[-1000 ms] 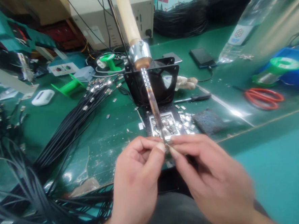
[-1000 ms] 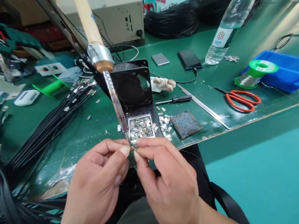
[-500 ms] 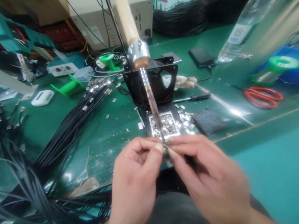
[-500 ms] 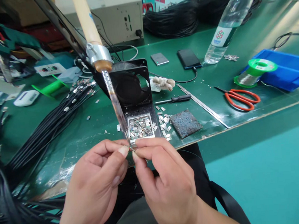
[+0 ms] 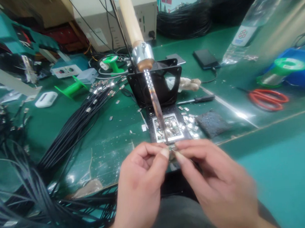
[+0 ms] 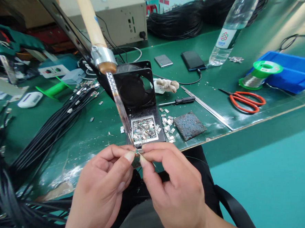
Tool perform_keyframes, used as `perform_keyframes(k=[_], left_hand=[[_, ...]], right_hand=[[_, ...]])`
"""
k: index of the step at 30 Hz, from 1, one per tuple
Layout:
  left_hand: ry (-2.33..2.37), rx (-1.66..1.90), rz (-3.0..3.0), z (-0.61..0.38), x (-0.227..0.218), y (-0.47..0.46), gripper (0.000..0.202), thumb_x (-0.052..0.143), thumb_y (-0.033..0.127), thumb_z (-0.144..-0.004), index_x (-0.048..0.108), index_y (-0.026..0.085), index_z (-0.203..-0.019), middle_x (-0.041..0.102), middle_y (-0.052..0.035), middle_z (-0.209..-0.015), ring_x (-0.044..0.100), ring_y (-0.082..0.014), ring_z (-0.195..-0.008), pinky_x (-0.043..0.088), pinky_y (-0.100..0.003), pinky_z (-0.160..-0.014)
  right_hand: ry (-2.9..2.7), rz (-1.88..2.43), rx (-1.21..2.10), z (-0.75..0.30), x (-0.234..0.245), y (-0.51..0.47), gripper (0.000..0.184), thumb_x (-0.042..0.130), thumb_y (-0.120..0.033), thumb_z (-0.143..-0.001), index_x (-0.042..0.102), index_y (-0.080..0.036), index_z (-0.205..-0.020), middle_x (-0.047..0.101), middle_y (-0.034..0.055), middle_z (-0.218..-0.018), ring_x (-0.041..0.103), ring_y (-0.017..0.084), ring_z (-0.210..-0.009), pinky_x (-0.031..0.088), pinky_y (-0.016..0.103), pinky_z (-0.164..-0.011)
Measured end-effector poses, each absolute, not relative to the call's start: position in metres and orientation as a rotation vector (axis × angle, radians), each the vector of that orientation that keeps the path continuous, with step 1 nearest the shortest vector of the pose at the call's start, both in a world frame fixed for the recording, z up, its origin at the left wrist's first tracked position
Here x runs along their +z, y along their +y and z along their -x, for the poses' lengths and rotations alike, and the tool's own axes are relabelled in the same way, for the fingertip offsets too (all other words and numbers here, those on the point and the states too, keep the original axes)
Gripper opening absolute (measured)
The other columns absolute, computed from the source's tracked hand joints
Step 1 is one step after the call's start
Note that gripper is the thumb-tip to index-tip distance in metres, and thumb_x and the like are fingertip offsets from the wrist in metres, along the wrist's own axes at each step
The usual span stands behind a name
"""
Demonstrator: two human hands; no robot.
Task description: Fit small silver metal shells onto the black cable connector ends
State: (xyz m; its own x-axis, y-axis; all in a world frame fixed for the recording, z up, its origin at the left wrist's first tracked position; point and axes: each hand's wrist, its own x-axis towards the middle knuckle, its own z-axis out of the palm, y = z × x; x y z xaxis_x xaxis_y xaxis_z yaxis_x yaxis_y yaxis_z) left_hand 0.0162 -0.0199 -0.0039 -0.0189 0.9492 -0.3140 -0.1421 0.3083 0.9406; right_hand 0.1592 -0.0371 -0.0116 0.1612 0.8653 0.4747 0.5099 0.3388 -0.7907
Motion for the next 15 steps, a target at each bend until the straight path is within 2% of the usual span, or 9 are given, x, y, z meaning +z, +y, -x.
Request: perform_keyframes(k=[3,7,12,15], left_hand=[[1.251,1.030,-0.829,-0.015,-0.004,-0.024,0.017,0.077,0.031,-0.096,0.074,0.019,-0.085,0.053,0.0060,-0.066,0.035,-0.0043,-0.054,0.034,-0.015,-0.051],[1.262,1.003,-0.825,-0.012,-0.005,-0.029,0.019,0.078,0.035,-0.096,0.077,0.018,-0.087,0.056,0.0044,-0.067,0.036,-0.0055,-0.056,0.036,-0.015,-0.052],[1.230,0.958,-0.855,-0.009,-0.006,-0.034,0.021,0.081,0.040,-0.094,0.079,0.019,-0.089,0.056,0.0040,-0.068,0.036,-0.0052,-0.057,0.035,-0.014,-0.052],[1.223,0.924,-0.842,-0.008,-0.006,-0.037,0.022,0.081,0.041,-0.093,0.078,0.019,-0.091,0.064,0.0022,-0.076,0.041,-0.0047,-0.058,0.037,-0.014,-0.052]], right_hand=[[-1.393,1.360,0.529,-0.160,-0.012,-0.039,0.013,0.068,-0.014,-0.095,0.073,-0.023,-0.087,0.082,0.0002,-0.097,0.079,0.012,-0.085,0.065,0.018,-0.078],[-1.347,1.340,0.648,-0.160,-0.013,-0.039,0.010,0.065,-0.018,-0.099,0.070,-0.023,-0.091,0.081,-0.0009,-0.093,0.078,0.010,-0.081,0.063,0.013,-0.073],[-1.351,1.359,0.698,-0.159,-0.016,-0.041,0.011,0.063,-0.021,-0.101,0.066,-0.022,-0.090,0.074,-0.0041,-0.078,0.072,0.007,-0.066,0.059,0.011,-0.064],[-1.355,1.363,0.704,-0.159,-0.017,-0.043,0.012,0.063,-0.021,-0.100,0.064,-0.022,-0.089,0.071,-0.0044,-0.074,0.070,0.007,-0.063,0.058,0.013,-0.060]])
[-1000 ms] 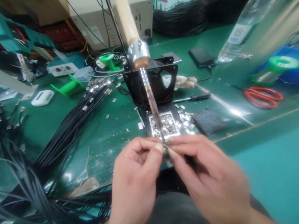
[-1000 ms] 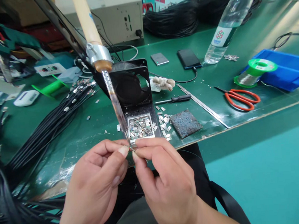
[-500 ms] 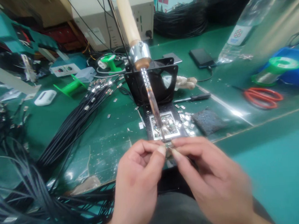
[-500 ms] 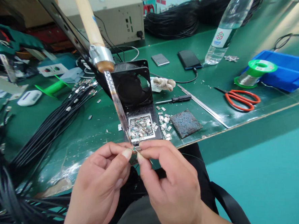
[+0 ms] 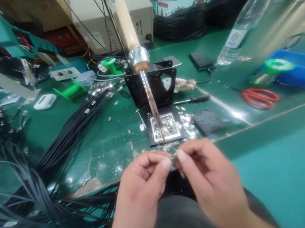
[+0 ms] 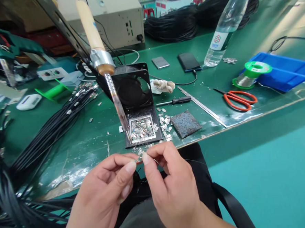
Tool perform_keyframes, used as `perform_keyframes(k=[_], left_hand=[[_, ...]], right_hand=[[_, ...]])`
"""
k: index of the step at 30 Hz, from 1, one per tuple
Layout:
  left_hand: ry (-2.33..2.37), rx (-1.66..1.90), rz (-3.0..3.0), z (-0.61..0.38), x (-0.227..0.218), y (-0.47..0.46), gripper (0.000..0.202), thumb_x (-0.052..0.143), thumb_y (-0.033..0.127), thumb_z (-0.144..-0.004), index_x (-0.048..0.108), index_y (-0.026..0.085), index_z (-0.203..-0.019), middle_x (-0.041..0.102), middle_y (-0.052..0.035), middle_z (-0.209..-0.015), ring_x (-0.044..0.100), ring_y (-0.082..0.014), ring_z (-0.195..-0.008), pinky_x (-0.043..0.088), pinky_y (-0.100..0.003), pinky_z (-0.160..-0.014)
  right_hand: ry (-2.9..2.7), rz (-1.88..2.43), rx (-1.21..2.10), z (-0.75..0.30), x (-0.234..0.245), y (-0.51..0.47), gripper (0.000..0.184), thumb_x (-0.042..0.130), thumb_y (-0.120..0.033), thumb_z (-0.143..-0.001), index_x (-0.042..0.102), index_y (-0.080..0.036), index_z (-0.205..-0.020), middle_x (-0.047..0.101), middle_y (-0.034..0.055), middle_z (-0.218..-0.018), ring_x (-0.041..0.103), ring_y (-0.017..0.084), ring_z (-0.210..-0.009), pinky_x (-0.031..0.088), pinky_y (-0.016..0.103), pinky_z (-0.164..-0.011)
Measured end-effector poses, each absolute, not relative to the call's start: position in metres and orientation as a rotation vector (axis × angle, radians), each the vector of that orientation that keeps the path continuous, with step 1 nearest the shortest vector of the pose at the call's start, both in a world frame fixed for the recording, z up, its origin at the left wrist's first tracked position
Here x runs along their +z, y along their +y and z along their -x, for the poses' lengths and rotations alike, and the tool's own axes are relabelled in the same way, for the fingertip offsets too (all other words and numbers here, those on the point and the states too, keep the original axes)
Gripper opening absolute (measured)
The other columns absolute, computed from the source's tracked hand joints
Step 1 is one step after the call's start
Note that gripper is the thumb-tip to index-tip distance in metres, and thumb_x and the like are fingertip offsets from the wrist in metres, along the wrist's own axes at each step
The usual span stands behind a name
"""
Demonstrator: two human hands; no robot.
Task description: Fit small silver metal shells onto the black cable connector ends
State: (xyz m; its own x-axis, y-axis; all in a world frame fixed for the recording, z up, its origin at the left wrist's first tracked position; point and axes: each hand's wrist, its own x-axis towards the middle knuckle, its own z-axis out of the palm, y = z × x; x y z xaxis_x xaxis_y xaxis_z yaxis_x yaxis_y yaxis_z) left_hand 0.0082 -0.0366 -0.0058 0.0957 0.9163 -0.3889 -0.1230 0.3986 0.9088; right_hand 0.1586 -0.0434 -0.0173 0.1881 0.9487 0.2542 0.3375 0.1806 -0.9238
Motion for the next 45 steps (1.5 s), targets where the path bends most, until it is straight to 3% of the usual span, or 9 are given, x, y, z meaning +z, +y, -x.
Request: perform_keyframes(k=[3,7,10,20,27,39,45], left_hand=[[1.209,0.902,-0.881,-0.008,-0.007,-0.039,0.020,0.082,0.039,-0.093,0.078,0.020,-0.093,0.071,-0.0004,-0.089,0.049,-0.0061,-0.064,0.042,-0.015,-0.057],[1.239,0.910,-0.925,-0.011,-0.005,-0.040,0.022,0.085,0.040,-0.089,0.076,0.021,-0.098,0.069,0.0006,-0.083,0.057,-0.0103,-0.072,0.048,-0.017,-0.064],[1.266,0.927,-0.957,-0.013,-0.002,-0.041,0.022,0.083,0.040,-0.090,0.072,0.021,-0.091,0.070,0.0006,-0.085,0.062,-0.0123,-0.078,0.052,-0.019,-0.071],[1.271,0.942,-1.025,-0.014,-0.006,-0.049,0.020,0.071,0.034,-0.098,0.068,0.020,-0.085,0.065,0.0016,-0.081,0.058,-0.0116,-0.076,0.049,-0.018,-0.070],[1.264,0.958,-1.000,-0.013,-0.010,-0.050,0.019,0.068,0.032,-0.100,0.068,0.021,-0.086,0.062,0.0024,-0.078,0.051,-0.0106,-0.071,0.040,-0.019,-0.062],[1.180,1.006,-0.923,-0.014,-0.016,-0.047,0.017,0.066,0.027,-0.102,0.067,0.021,-0.087,0.059,0.0018,-0.087,0.054,-0.0118,-0.081,0.045,-0.020,-0.073],[1.144,0.997,-0.927,-0.010,-0.017,-0.049,0.009,0.079,0.030,-0.095,0.074,0.023,-0.094,0.064,-0.0002,-0.102,0.061,-0.0128,-0.089,0.051,-0.021,-0.080]], right_hand=[[-1.376,1.334,0.650,-0.159,-0.019,-0.047,0.011,0.064,-0.018,-0.099,0.064,-0.022,-0.089,0.072,-0.0033,-0.078,0.071,0.008,-0.066,0.059,0.014,-0.063],[-1.412,1.303,0.559,-0.157,-0.019,-0.050,0.011,0.064,-0.014,-0.098,0.065,-0.022,-0.091,0.073,-0.0016,-0.085,0.072,0.010,-0.074,0.060,0.017,-0.067],[-1.440,1.281,0.512,-0.156,-0.019,-0.052,0.013,0.063,-0.012,-0.097,0.065,-0.023,-0.091,0.072,-0.0019,-0.085,0.072,0.010,-0.073,0.060,0.018,-0.067],[-1.438,1.294,0.518,-0.154,-0.022,-0.055,0.012,0.063,-0.013,-0.097,0.065,-0.022,-0.091,0.072,-0.0024,-0.086,0.073,0.009,-0.075,0.060,0.016,-0.067],[-1.432,1.296,0.512,-0.155,-0.022,-0.054,0.014,0.062,-0.012,-0.097,0.065,-0.023,-0.088,0.071,-0.0016,-0.082,0.072,0.012,-0.071,0.060,0.020,-0.065],[-1.371,1.325,0.601,-0.156,-0.020,-0.050,0.014,0.064,-0.017,-0.097,0.066,-0.022,-0.085,0.074,-0.0012,-0.077,0.073,0.011,-0.065,0.061,0.017,-0.060],[-1.286,1.365,0.780,-0.161,-0.017,-0.048,0.015,0.067,-0.024,-0.097,0.066,-0.022,-0.082,0.075,-0.0012,-0.073,0.071,0.010,-0.060,0.059,0.015,-0.055]])
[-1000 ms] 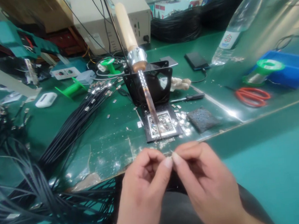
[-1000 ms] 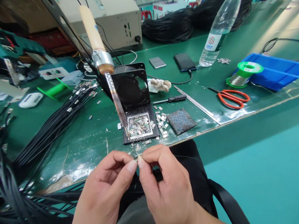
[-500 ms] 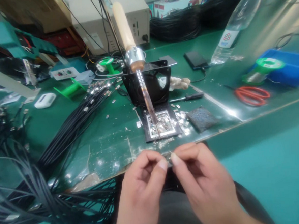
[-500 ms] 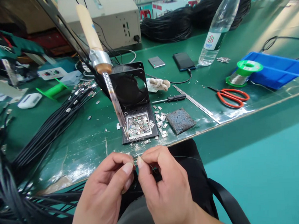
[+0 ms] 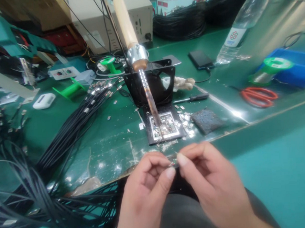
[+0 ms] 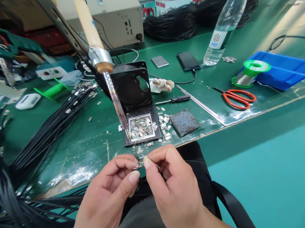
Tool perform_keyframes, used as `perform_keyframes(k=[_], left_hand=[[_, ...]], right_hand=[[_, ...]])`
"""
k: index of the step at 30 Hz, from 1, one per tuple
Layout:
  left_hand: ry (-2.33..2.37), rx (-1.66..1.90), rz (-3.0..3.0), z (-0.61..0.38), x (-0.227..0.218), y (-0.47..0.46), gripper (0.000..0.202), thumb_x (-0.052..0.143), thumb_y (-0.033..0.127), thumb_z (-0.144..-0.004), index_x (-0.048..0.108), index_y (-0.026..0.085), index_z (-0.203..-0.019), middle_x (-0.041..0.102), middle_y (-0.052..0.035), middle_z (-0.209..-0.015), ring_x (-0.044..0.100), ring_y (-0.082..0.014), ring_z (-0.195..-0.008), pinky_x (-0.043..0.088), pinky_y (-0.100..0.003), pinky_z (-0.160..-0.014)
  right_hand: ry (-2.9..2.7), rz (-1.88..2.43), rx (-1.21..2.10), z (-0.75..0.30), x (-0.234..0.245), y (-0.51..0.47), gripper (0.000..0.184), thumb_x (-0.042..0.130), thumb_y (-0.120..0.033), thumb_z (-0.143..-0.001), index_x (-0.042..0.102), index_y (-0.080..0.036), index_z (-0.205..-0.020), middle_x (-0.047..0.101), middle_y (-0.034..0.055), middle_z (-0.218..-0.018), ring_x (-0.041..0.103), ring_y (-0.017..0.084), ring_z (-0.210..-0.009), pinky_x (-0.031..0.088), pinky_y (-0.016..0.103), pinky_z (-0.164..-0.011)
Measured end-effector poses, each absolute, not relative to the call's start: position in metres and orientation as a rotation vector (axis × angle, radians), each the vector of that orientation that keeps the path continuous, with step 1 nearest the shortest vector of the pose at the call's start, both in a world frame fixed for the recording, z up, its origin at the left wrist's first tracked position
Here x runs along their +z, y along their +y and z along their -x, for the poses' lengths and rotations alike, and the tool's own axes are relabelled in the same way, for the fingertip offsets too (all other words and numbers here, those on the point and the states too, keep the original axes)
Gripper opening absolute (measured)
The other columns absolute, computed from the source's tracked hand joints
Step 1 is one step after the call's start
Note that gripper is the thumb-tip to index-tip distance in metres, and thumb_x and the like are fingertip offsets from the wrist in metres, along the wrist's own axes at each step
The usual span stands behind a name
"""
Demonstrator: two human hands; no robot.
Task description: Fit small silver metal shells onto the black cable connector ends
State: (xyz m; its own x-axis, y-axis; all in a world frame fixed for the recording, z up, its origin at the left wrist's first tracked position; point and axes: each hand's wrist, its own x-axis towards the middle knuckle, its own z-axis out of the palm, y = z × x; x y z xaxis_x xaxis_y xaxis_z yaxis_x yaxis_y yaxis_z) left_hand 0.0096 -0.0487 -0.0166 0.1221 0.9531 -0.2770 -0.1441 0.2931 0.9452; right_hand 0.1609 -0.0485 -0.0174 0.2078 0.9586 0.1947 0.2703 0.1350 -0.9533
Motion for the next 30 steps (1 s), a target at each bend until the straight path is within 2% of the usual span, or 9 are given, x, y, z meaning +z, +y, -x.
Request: perform_keyframes(k=[8,14,20,30], left_hand=[[1.212,0.926,-1.026,-0.007,-0.014,-0.047,0.018,0.079,0.031,-0.095,0.076,0.019,-0.082,0.067,-0.0012,-0.091,0.055,-0.0104,-0.074,0.043,-0.021,-0.063],[1.169,0.907,-1.009,-0.008,-0.014,-0.045,0.019,0.079,0.035,-0.095,0.078,0.019,-0.083,0.072,-0.0026,-0.095,0.057,-0.0113,-0.079,0.042,-0.021,-0.064],[1.128,0.891,-0.898,-0.008,-0.014,-0.042,0.022,0.082,0.037,-0.092,0.076,0.019,-0.081,0.071,0.0002,-0.097,0.042,-0.0052,-0.061,0.037,-0.019,-0.055],[1.128,0.901,-0.724,-0.013,-0.009,-0.039,0.022,0.083,0.030,-0.087,0.072,0.016,-0.074,0.068,0.0008,-0.089,0.037,-0.0028,-0.055,0.035,-0.016,-0.050]], right_hand=[[-1.277,1.334,0.909,-0.168,-0.010,-0.048,0.018,0.069,-0.024,-0.095,0.067,-0.020,-0.078,0.073,-0.0011,-0.071,0.070,0.010,-0.059,0.059,0.014,-0.056],[-1.280,1.328,0.952,-0.174,-0.009,-0.047,0.017,0.069,-0.023,-0.095,0.068,-0.021,-0.078,0.073,-0.0020,-0.074,0.071,0.007,-0.064,0.058,0.009,-0.062],[-1.334,1.290,0.921,-0.176,-0.012,-0.045,0.014,0.067,-0.019,-0.096,0.068,-0.022,-0.082,0.074,-0.0032,-0.079,0.072,0.006,-0.069,0.058,0.007,-0.066],[-1.371,1.279,0.886,-0.174,-0.013,-0.046,0.013,0.065,-0.018,-0.097,0.067,-0.022,-0.084,0.076,-0.0030,-0.081,0.074,0.007,-0.070,0.059,0.008,-0.066]])
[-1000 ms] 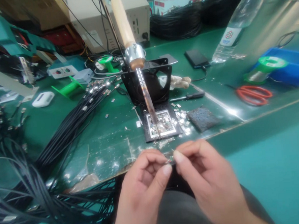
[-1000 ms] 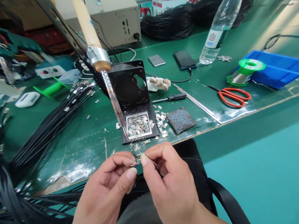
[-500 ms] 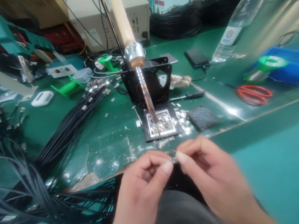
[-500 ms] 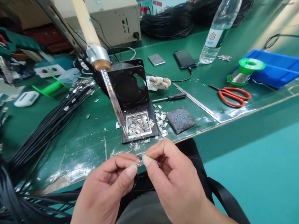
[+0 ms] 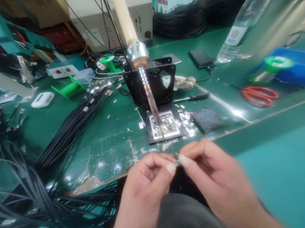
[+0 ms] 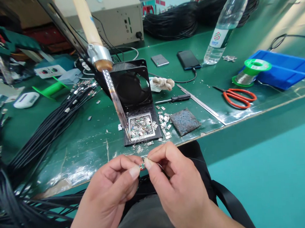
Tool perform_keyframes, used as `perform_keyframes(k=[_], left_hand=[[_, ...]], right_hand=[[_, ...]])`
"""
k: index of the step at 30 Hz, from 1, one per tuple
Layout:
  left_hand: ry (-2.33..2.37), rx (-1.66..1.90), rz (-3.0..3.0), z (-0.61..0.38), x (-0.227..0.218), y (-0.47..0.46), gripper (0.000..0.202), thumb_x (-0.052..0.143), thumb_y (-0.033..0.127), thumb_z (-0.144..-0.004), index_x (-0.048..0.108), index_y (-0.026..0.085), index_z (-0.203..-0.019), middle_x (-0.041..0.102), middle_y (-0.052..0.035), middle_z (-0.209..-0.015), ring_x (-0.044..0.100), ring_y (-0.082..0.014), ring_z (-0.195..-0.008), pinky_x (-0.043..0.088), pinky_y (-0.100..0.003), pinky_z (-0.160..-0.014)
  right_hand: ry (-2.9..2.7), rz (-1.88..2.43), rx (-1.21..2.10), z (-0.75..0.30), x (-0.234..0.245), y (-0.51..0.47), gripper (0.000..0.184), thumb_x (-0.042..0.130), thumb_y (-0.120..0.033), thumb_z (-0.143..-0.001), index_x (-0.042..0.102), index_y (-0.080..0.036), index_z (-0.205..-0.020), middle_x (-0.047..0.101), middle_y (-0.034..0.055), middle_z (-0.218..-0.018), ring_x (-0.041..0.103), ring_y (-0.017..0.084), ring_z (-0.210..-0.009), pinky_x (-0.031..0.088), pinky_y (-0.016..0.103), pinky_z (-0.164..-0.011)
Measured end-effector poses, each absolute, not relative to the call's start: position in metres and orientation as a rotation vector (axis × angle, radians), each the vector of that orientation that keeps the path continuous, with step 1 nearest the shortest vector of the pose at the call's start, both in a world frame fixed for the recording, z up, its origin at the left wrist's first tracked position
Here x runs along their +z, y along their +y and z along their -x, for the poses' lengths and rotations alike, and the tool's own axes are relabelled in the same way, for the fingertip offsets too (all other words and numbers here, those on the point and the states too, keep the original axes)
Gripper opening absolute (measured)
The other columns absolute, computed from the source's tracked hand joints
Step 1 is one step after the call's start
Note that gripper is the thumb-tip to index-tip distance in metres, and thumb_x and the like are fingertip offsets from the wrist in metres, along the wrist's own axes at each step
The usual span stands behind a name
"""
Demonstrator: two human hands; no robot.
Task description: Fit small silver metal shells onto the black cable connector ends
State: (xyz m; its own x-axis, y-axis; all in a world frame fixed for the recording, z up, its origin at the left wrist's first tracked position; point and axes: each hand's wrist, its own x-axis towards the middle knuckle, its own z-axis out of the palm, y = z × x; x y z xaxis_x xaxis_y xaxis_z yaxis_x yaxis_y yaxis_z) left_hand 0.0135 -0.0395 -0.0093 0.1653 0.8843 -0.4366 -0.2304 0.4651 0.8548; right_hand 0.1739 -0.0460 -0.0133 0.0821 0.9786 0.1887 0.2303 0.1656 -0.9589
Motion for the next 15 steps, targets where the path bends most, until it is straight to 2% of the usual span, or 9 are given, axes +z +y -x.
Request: perform_keyframes(k=[10,12,15], left_hand=[[1.154,0.930,-0.734,-0.0148,-0.0081,-0.0383,0.022,0.081,0.027,-0.087,0.070,0.016,-0.072,0.067,0.0010,-0.086,0.033,-0.0029,-0.054,0.032,-0.016,-0.049],[1.156,0.952,-0.758,-0.0140,-0.0103,-0.0388,0.021,0.081,0.026,-0.088,0.071,0.016,-0.073,0.066,0.0015,-0.086,0.033,-0.0025,-0.054,0.032,-0.016,-0.050],[1.152,0.981,-0.774,-0.0127,-0.0141,-0.0396,0.019,0.080,0.026,-0.091,0.071,0.017,-0.076,0.066,0.0023,-0.090,0.034,-0.0016,-0.055,0.031,-0.016,-0.051]], right_hand=[[-1.409,1.384,0.828,-0.1729,-0.0111,-0.0463,0.014,0.066,-0.021,-0.097,0.068,-0.023,-0.083,0.077,-0.0043,-0.078,0.073,0.007,-0.065,0.057,0.010,-0.061],[-1.414,1.382,0.776,-0.1733,-0.0115,-0.0488,0.014,0.067,-0.021,-0.098,0.069,-0.024,-0.084,0.077,-0.0043,-0.082,0.074,0.007,-0.070,0.058,0.010,-0.065],[-1.444,1.369,0.621,-0.1741,-0.0133,-0.0546,0.013,0.068,-0.018,-0.097,0.070,-0.025,-0.086,0.078,-0.0031,-0.096,0.076,0.008,-0.086,0.060,0.012,-0.079]])
